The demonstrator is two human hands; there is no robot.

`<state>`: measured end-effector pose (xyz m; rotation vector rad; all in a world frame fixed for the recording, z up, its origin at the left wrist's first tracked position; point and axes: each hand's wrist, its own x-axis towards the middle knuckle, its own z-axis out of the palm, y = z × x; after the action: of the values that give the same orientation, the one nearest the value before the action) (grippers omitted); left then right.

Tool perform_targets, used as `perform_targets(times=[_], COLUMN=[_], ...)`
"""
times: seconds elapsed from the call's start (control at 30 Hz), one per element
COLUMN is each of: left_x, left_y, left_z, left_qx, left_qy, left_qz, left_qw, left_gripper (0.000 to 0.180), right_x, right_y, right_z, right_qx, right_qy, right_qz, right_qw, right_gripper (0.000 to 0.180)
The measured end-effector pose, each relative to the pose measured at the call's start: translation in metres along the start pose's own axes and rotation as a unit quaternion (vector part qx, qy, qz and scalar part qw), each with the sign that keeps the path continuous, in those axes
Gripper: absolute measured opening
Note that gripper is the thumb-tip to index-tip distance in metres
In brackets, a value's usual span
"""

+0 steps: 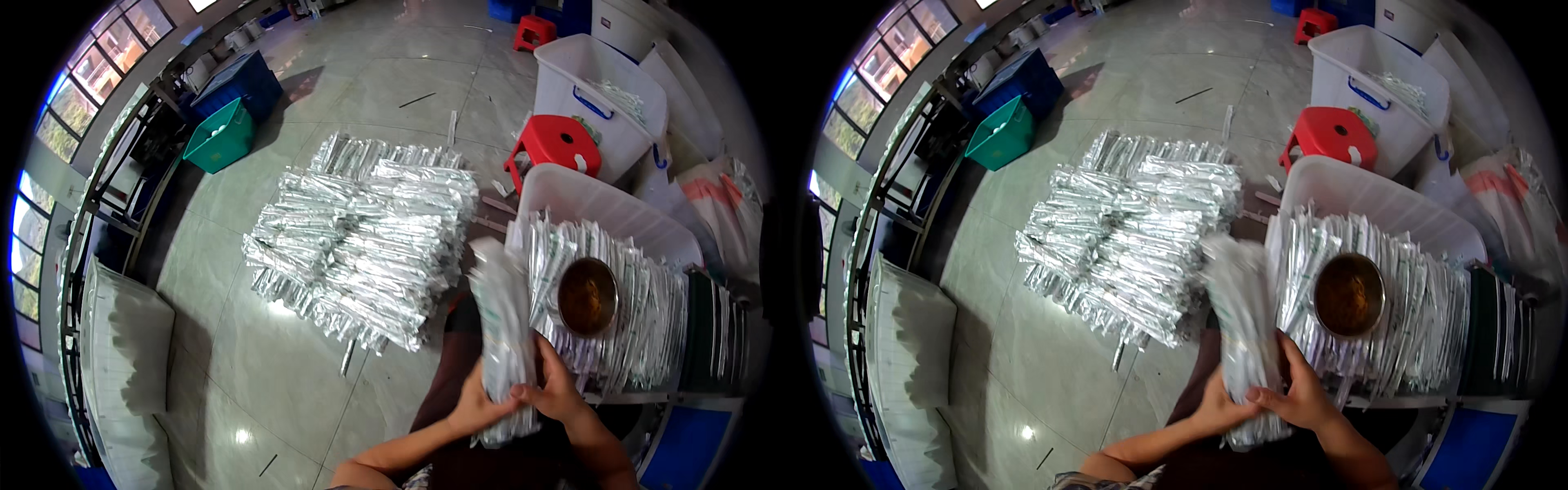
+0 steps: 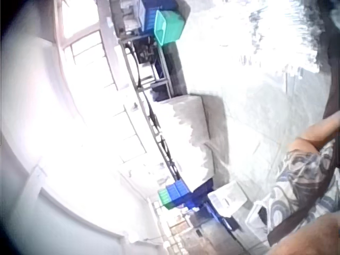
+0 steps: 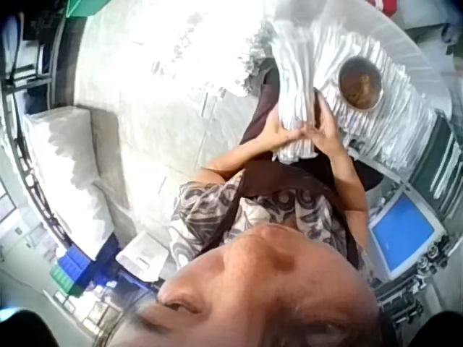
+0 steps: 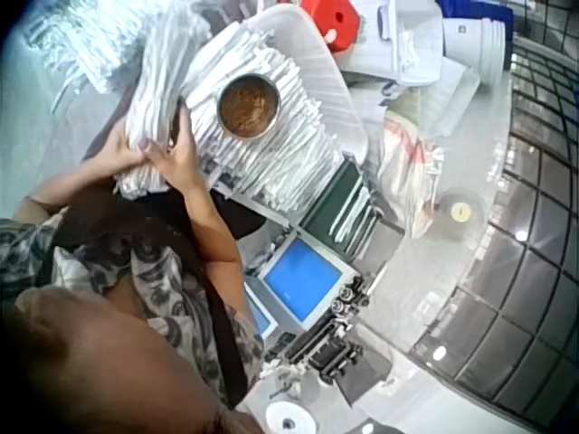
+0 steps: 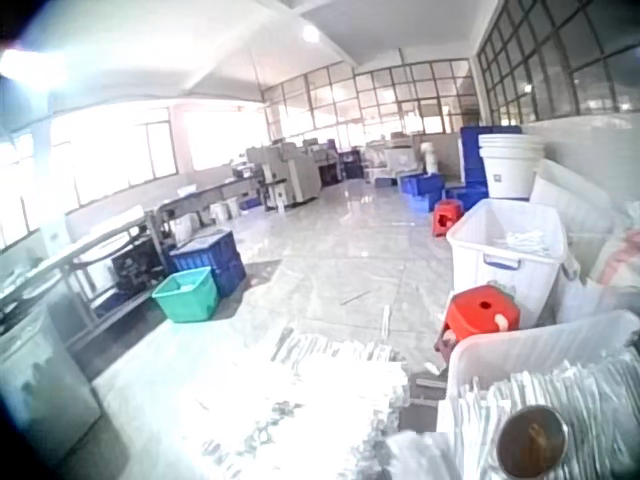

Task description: The person gathers bundles of silver foil packets from a large bin, retrieves fasteners from a metal bowl to secure them, and organizes the completed bundles into rows on the floor.

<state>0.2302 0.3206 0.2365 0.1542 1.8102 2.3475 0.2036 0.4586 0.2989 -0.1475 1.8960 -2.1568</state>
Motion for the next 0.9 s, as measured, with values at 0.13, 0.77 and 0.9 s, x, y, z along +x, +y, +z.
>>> perform_targets(times=[0.13, 0.77, 0.9], left_x=[0.149, 0.477, 0.411], left_y=[0.023, -0.079, -0.085], left_z=[-0.117, -0.447, -0.471], left_qx=[0.111, 0.75, 0.86], left_qy=[0.266, 0.094, 0.312], left_qz=[0.112, -0.404, 0.03], left_qw=[0.951, 0.515, 0.403], left_gripper=[0.065, 0.057, 0.037], right_x=[0.037, 0.052, 0.009], right_y=[-0.034, -0.028, -0.05], right_z=[-0.028, -0.163, -0.212], right_qx=[0.002, -0.353, -0.531], right_qy=[-0.05, 0.468, 0.504], right_qz=[0.061, 0.05, 0.027], right_qw=[0.997, 0.808, 0.681], right_gripper=[0.071, 0.056, 0.037])
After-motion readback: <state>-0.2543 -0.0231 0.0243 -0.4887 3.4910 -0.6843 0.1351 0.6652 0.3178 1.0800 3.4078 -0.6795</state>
